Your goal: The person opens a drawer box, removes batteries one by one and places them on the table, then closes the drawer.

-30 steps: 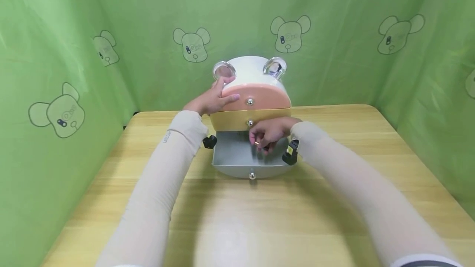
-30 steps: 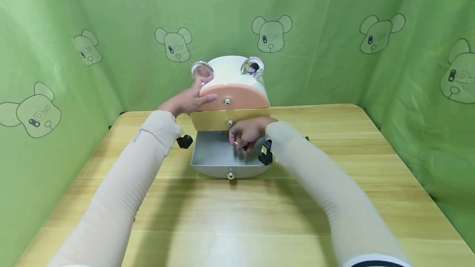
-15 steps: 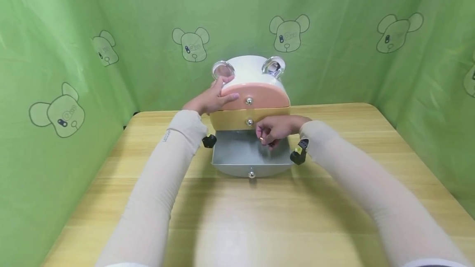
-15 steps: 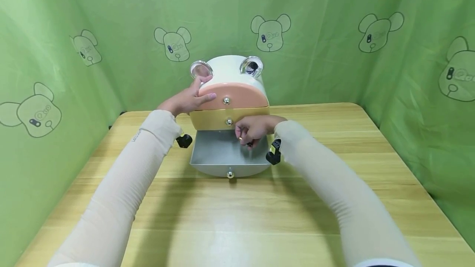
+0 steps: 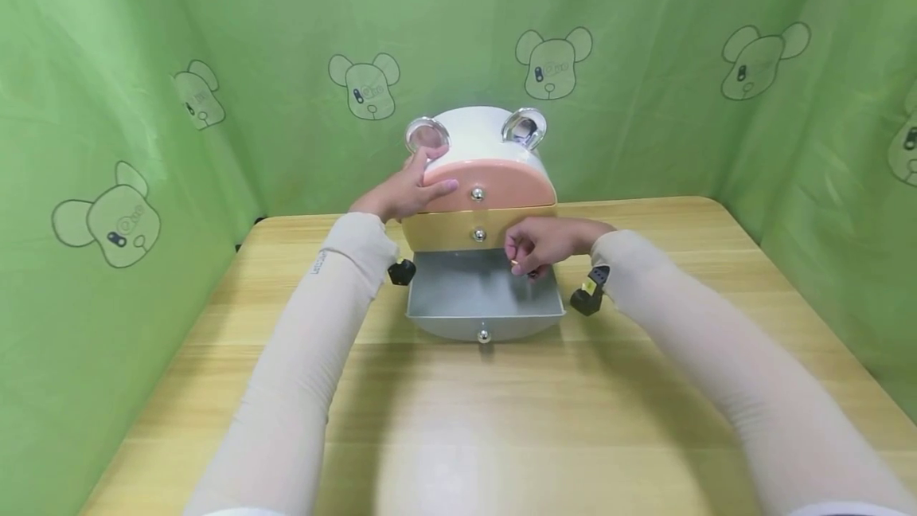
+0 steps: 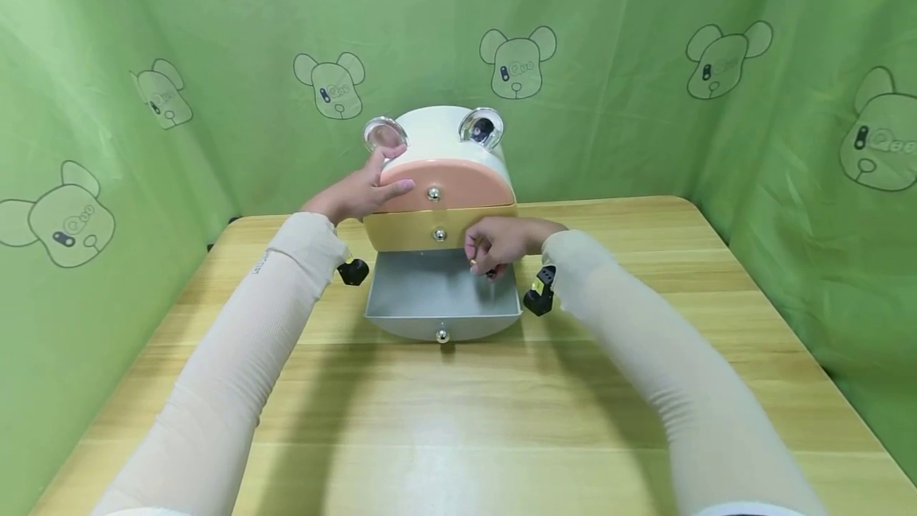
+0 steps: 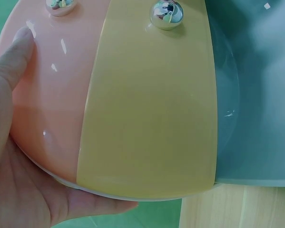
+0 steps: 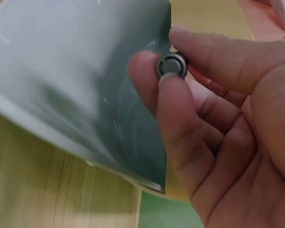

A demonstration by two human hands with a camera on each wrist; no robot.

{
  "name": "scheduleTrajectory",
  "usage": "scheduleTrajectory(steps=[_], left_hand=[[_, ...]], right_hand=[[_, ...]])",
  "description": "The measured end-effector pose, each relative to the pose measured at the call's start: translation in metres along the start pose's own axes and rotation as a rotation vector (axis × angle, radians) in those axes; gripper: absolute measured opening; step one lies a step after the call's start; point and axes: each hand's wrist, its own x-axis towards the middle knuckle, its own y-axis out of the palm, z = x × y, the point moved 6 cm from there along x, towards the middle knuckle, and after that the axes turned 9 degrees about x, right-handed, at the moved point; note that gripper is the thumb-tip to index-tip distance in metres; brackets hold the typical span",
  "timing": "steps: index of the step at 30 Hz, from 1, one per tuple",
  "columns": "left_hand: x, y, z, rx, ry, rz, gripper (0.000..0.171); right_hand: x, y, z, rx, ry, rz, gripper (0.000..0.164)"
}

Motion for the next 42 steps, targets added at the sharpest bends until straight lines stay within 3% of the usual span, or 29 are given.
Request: scheduleTrajectory(steps=[10,26,36,42], left_hand=[[0.000,-0.001,0.001,-0.009,-0.001,0.002,0.077],[-0.002,0.000,0.000,-0.016,-0.012,0.004,0.077],[-0.005,-0.002,-0.006,-0.026,-0.015,0.016,0.075],[-0.002,0.000,-0.001,-0.009,-0.003,0.001,0.076]], right_hand=[[-0.010,-0.009,-0.009,0.006,0.017,-0.026,0.014],[-0.031,-0.019,-0.023,0.088,0.032,-0.054,0.031],[-0.045,-0.028,-0.034,0.129,0.027,-0.079,0.021],[-0.052,-0.041,-0.051,0.163,0.024,-0.149,0.021]])
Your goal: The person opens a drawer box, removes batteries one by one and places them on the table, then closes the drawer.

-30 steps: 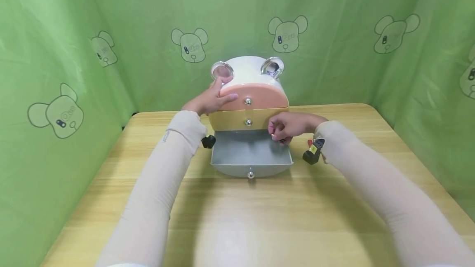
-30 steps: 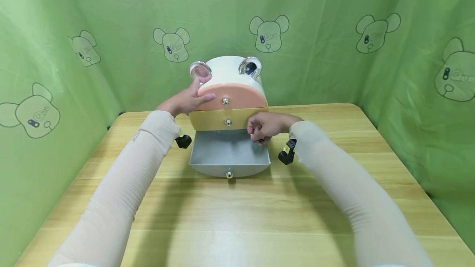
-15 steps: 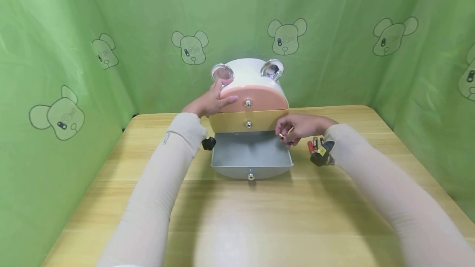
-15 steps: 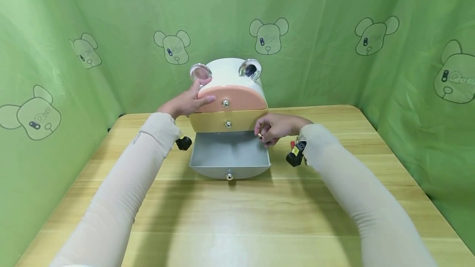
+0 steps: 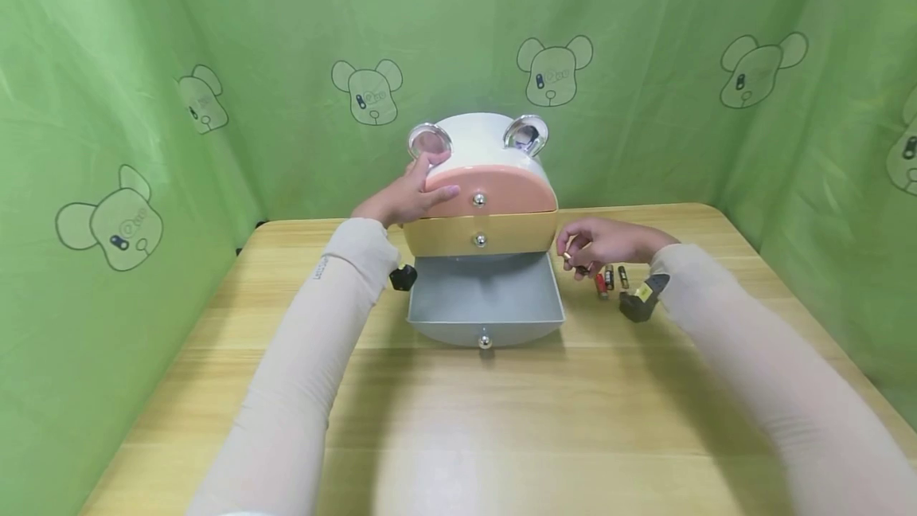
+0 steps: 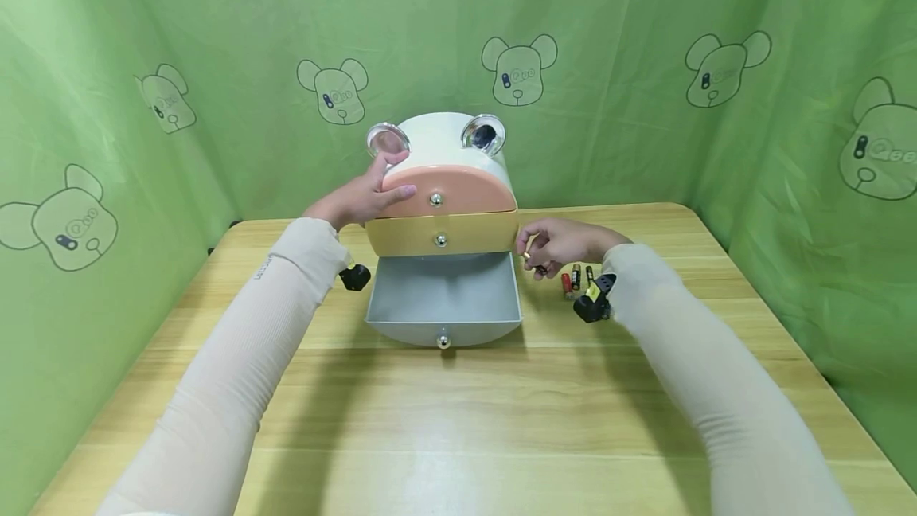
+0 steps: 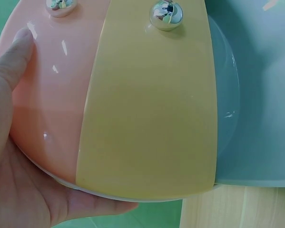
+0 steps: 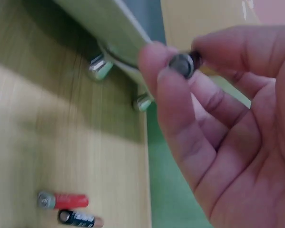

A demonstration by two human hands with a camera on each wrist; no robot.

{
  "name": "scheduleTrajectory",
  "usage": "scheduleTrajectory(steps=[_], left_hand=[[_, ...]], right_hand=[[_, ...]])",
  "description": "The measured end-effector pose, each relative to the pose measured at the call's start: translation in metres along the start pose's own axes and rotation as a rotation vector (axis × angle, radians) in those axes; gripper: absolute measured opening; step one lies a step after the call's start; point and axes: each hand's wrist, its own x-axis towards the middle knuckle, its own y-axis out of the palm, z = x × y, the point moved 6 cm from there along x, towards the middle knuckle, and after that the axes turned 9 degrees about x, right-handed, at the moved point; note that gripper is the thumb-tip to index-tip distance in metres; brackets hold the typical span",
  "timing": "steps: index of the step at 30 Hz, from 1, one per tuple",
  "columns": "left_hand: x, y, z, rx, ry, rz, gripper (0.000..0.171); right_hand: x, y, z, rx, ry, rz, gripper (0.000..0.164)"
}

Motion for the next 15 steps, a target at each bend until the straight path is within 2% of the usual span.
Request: scheduleTrajectory(steps=[7,15], left_hand=[[0.000,0.000,0.000,0.003,0.007,-0.004,0.077],[-0.001,0.000,-0.001,0.009,0.008,-0.003,0.077]], right_hand=[[-0.008,-0.021,-0.026,0.068,0.001,-0.089,0.025],[-0.018,-0.036,-0.055,0.111,0.043,-0.141,0.025]])
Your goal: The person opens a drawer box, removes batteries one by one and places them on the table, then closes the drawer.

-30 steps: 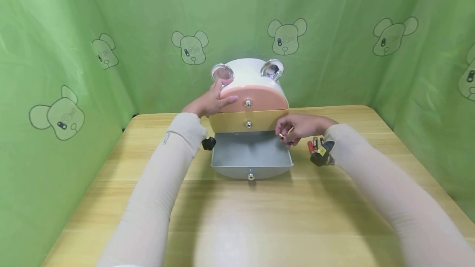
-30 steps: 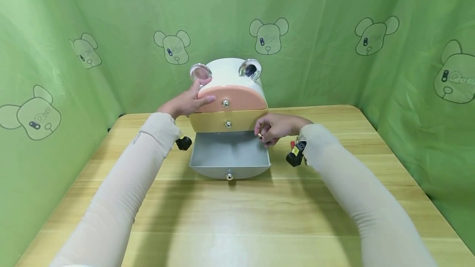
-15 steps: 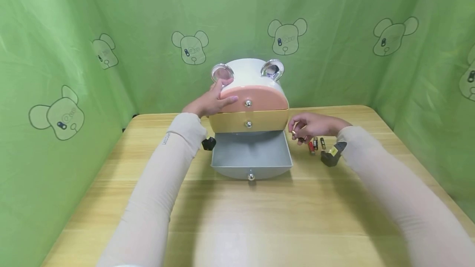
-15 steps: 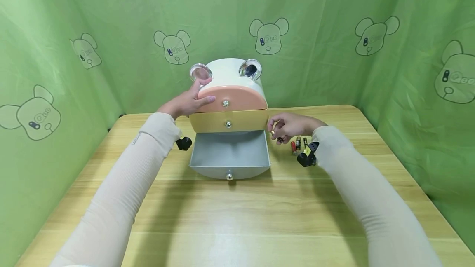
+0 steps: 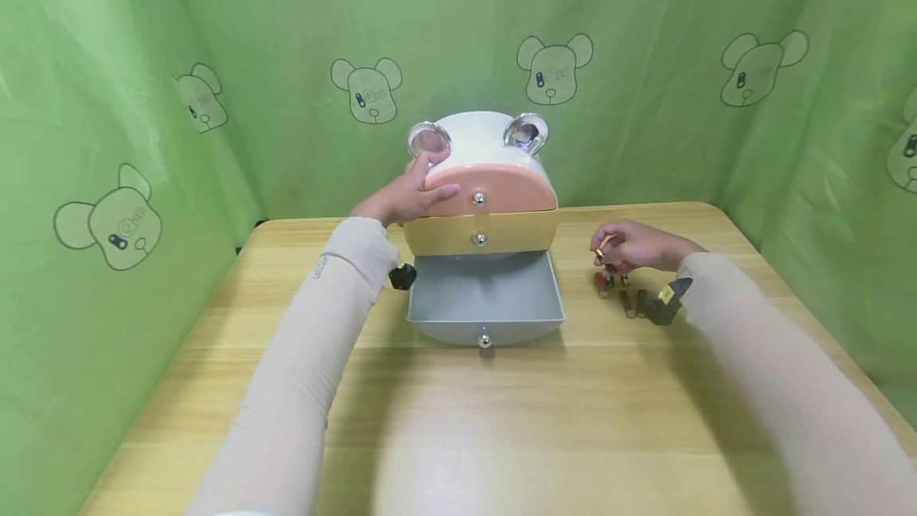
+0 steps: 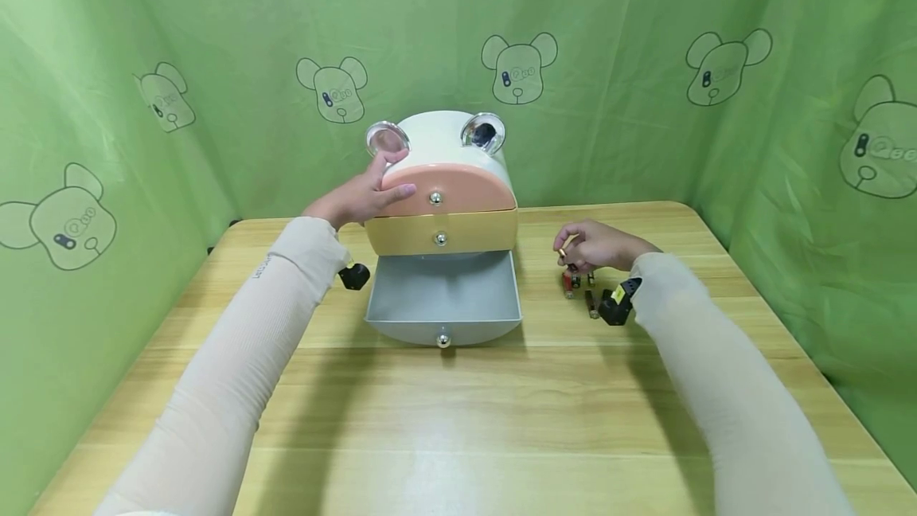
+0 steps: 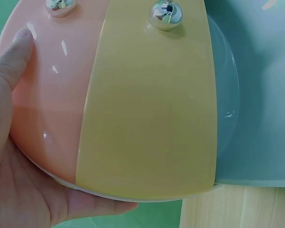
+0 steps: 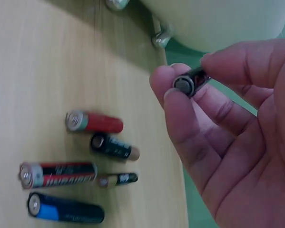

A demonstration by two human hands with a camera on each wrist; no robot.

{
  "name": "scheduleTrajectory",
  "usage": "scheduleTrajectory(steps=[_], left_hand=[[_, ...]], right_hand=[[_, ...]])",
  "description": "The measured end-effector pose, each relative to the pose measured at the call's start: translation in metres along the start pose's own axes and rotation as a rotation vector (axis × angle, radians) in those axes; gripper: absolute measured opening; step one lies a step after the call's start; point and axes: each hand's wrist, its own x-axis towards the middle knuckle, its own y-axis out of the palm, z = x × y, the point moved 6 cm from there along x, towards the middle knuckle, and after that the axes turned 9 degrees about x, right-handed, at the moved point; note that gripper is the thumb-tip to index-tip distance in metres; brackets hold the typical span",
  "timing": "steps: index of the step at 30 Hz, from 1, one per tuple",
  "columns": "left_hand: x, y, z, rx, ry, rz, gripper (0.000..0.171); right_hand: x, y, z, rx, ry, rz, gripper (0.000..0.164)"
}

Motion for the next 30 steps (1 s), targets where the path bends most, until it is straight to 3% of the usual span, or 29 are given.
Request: scheduleTrajectory(steps=[16,30], left_hand=[[0.002,0.000,0.001,0.003,-0.004,-0.002,0.077],[0.003,0.001,0.003,0.008,-0.007,-0.002,0.077]], right_hand=[[-0.013,-0.027,-0.039,-0.048,0.019,-0.106,0.037],[-0.019,-0.045,-0.067,-0.253,0.021,-0.306,0.039]])
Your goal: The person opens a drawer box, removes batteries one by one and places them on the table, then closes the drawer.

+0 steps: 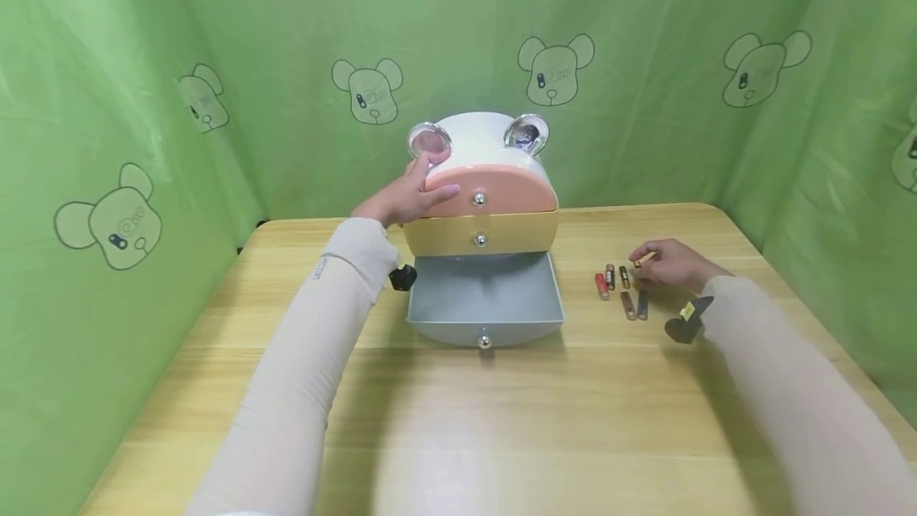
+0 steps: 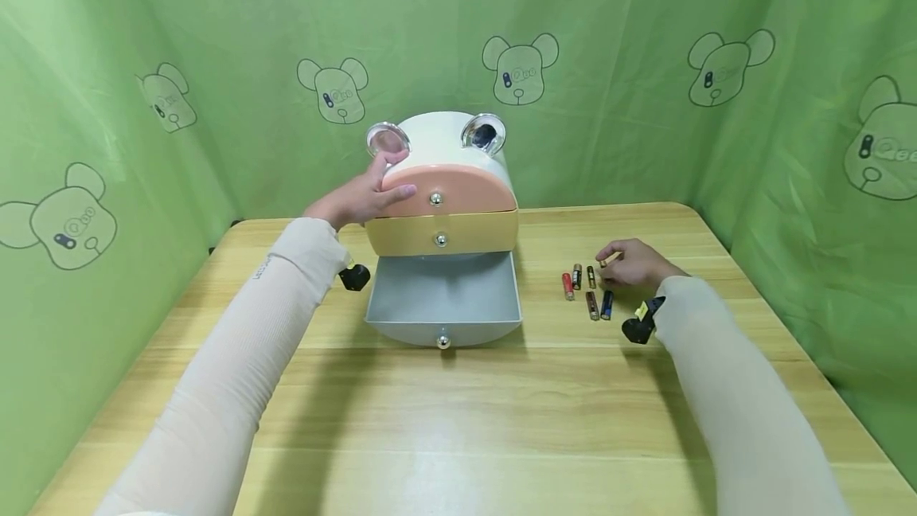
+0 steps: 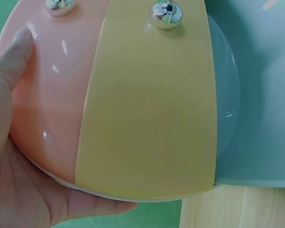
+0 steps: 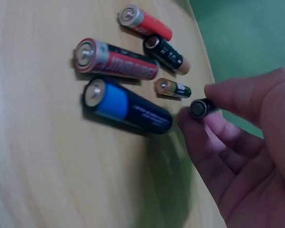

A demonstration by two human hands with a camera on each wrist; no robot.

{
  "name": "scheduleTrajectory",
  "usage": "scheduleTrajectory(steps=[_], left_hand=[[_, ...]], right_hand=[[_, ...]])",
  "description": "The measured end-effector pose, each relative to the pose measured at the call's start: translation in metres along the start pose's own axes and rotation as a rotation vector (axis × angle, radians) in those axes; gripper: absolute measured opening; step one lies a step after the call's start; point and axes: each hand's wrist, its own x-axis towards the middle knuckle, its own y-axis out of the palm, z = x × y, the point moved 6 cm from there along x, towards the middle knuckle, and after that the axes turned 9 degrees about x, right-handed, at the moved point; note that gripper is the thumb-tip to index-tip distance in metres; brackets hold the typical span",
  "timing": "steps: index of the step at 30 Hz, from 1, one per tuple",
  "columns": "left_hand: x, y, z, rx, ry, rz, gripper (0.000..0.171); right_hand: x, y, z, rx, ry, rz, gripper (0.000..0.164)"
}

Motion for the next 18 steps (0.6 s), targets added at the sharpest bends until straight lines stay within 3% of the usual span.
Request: scheduleTrajectory(steps=[6,11,18], left_hand=[[0.000,0.001,0.001,-0.011,-0.001,-0.001,0.077],[0.000,0.001,0.000,-0.017,-0.003,-0.003,0.078],[0.000,0.000,0.000,-0.017,-0.003,-0.003,0.077]], right_hand=[[-0.001,-0.001,-0.005,-0.118,0.002,-0.067,0.038],[-0.002,0.000,-0.008,-0.134,0.044,-0.106,0.040],[0.001,0.000,-0.012,-0.180,0.041,-0.123,0.040]])
